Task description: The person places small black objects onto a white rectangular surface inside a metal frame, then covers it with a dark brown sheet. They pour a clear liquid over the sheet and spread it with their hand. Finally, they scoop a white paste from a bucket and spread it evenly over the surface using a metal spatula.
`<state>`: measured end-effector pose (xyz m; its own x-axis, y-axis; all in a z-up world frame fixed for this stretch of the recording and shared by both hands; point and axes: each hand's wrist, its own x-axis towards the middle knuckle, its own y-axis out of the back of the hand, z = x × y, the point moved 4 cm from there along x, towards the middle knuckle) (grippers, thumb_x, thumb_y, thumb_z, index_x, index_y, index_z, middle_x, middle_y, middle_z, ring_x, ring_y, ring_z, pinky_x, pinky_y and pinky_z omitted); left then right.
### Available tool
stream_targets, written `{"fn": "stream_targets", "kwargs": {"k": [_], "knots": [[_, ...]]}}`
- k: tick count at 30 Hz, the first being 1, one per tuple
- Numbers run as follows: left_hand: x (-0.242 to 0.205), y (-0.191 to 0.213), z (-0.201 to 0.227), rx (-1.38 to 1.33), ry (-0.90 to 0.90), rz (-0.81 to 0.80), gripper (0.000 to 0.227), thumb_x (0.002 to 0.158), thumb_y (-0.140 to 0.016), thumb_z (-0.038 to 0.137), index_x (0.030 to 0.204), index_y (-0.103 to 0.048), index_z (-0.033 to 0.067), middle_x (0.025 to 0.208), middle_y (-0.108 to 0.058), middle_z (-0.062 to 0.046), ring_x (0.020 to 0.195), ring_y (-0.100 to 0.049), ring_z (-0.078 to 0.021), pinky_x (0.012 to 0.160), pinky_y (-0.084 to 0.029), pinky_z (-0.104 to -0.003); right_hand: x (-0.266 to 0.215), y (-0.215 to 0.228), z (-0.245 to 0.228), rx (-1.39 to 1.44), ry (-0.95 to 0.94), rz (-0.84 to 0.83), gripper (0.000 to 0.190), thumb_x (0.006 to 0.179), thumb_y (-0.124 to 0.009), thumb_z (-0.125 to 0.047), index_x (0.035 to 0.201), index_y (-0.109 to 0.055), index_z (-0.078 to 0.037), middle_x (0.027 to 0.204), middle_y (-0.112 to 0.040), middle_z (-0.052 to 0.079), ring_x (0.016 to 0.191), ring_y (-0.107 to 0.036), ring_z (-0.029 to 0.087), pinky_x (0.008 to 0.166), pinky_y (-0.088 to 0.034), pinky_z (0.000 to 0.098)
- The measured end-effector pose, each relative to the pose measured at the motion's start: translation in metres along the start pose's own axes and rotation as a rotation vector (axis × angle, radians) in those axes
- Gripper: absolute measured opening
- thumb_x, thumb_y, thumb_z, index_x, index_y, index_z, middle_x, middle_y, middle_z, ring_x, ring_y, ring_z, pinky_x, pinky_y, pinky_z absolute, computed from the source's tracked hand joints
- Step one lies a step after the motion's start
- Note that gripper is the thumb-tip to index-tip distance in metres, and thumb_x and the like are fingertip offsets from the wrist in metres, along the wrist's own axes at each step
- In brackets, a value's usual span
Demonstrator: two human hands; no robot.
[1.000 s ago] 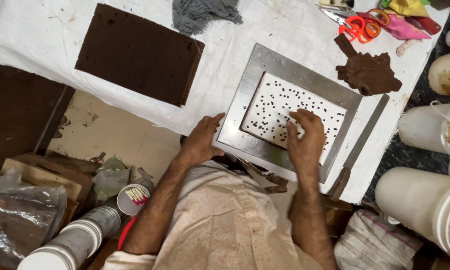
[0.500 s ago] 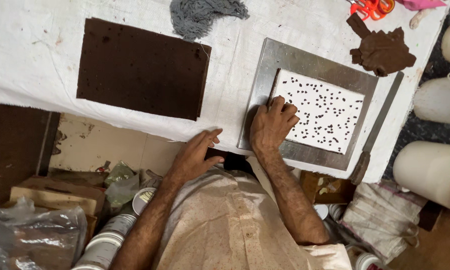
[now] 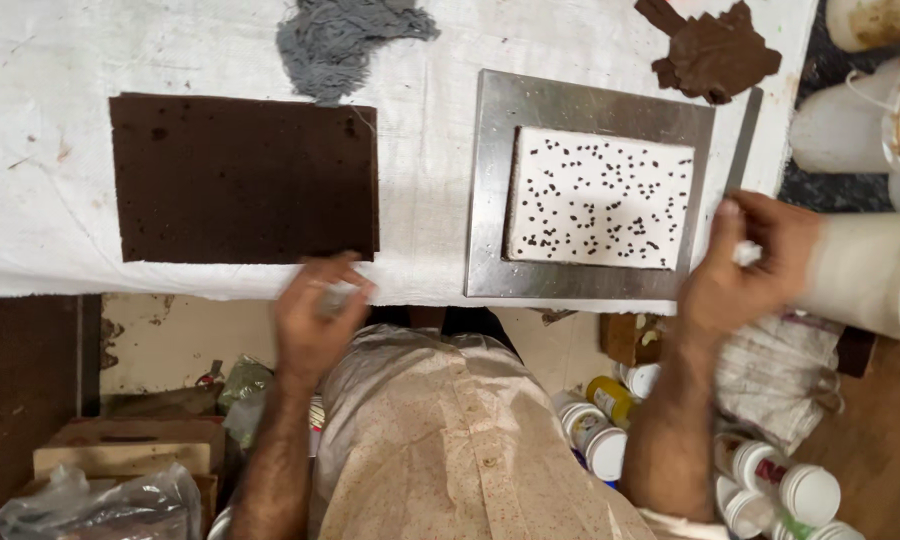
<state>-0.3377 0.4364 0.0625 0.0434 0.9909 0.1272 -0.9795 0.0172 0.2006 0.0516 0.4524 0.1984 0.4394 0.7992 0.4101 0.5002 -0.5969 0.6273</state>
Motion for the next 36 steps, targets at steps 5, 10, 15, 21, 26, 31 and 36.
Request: {"fn": "stream_targets", "kwargs": {"k": [5, 10, 15, 21, 26, 31, 36], "knots": [[0.049, 0.059, 0.001, 0.382, -0.102, 0.28, 0.032, 0.092, -0.084, -0.001, 0.119, -0.067, -0.0003, 0.12, -0.067, -0.014, 0.125, -0.058, -0.0333, 0.111, -0.049, -0.047, -0.017, -0.056, 0.067, -0.351, -0.171, -0.226, 0.017, 0.099, -0.084, -0.008, 0.104, -0.07, 0.001, 0.096, -0.068, 0.015, 0.089, -0.063, 0.027, 0.082, -0.052, 0.0398], [0.075, 0.11, -0.019, 0.517, 0.118, 0.349, 0.05, 0.097, -0.083, 0.008, 0.14, -0.059, 0.0009, 0.142, -0.052, -0.02, 0.138, -0.047, -0.0369, 0.119, -0.042, -0.051, -0.039, -0.07, 0.055, -0.425, 0.12, -0.238, 0.044, 0.085, -0.074, 0.002, 0.127, -0.066, 0.009, 0.125, -0.065, 0.025, 0.114, -0.062, 0.035, 0.096, -0.053, 0.0457], [0.095, 0.139, -0.064, 0.465, 0.487, 0.329, 0.084, 0.098, -0.081, 0.021, 0.154, -0.027, -0.0105, 0.155, -0.03, -0.031, 0.147, -0.031, -0.0437, 0.122, -0.031, -0.053, -0.052, -0.12, 0.017, -0.235, 0.052, -0.469, 0.017, 0.101, -0.073, -0.003, 0.118, -0.074, -0.007, 0.13, -0.068, 0.016, 0.123, -0.066, 0.031, 0.109, -0.055, 0.0446], [0.095, 0.129, -0.077, 0.412, 0.573, 0.219, 0.099, 0.092, -0.083, 0.025, 0.156, -0.017, -0.0125, 0.16, -0.027, -0.033, 0.15, -0.028, -0.0432, 0.125, -0.026, -0.054, -0.13, -0.246, -0.072, 0.319, -0.544, -0.988, 0.073, 0.093, -0.068, -0.025, 0.154, -0.036, -0.003, 0.145, -0.054, 0.019, 0.118, -0.069, 0.031, 0.1, -0.059, 0.0406], [0.094, 0.149, -0.051, 0.32, 0.695, 0.3, 0.091, 0.087, -0.083, 0.016, 0.157, -0.027, -0.0029, 0.153, -0.044, -0.026, 0.135, -0.049, -0.0385, 0.111, -0.044, -0.051, -0.138, -0.256, -0.119, 0.351, -0.448, -0.907, 0.091, 0.09, -0.076, -0.02, 0.152, -0.018, 0.012, 0.144, -0.042, 0.035, 0.136, -0.046, 0.043, 0.111, -0.044, 0.0474], [0.11, 0.163, -0.031, 0.021, 0.838, 0.283, 0.062, 0.083, -0.082, 0.008, 0.14, -0.06, -0.0029, 0.124, -0.072, -0.022, 0.099, -0.076, -0.0272, 0.083, -0.068, -0.033, -0.112, -0.274, -0.116, 0.492, -1.044, -0.979, 0.069, 0.09, -0.072, -0.017, 0.144, -0.042, 0.013, 0.134, -0.06, 0.03, 0.124, -0.061, 0.037, 0.104, -0.051, 0.0423], [0.12, 0.163, -0.016, 0.088, 0.854, 0.063, 0.051, 0.082, -0.079, 0.005, 0.13, -0.065, -0.0037, 0.119, -0.075, -0.019, 0.098, -0.075, -0.0244, 0.087, -0.064, -0.035, -0.117, -0.287, -0.125, 0.862, -1.017, -0.954, 0.056, 0.088, -0.071, -0.006, 0.135, -0.049, 0.018, 0.127, -0.065, 0.03, 0.115, -0.067, 0.033, 0.096, -0.06, 0.0377]]}}
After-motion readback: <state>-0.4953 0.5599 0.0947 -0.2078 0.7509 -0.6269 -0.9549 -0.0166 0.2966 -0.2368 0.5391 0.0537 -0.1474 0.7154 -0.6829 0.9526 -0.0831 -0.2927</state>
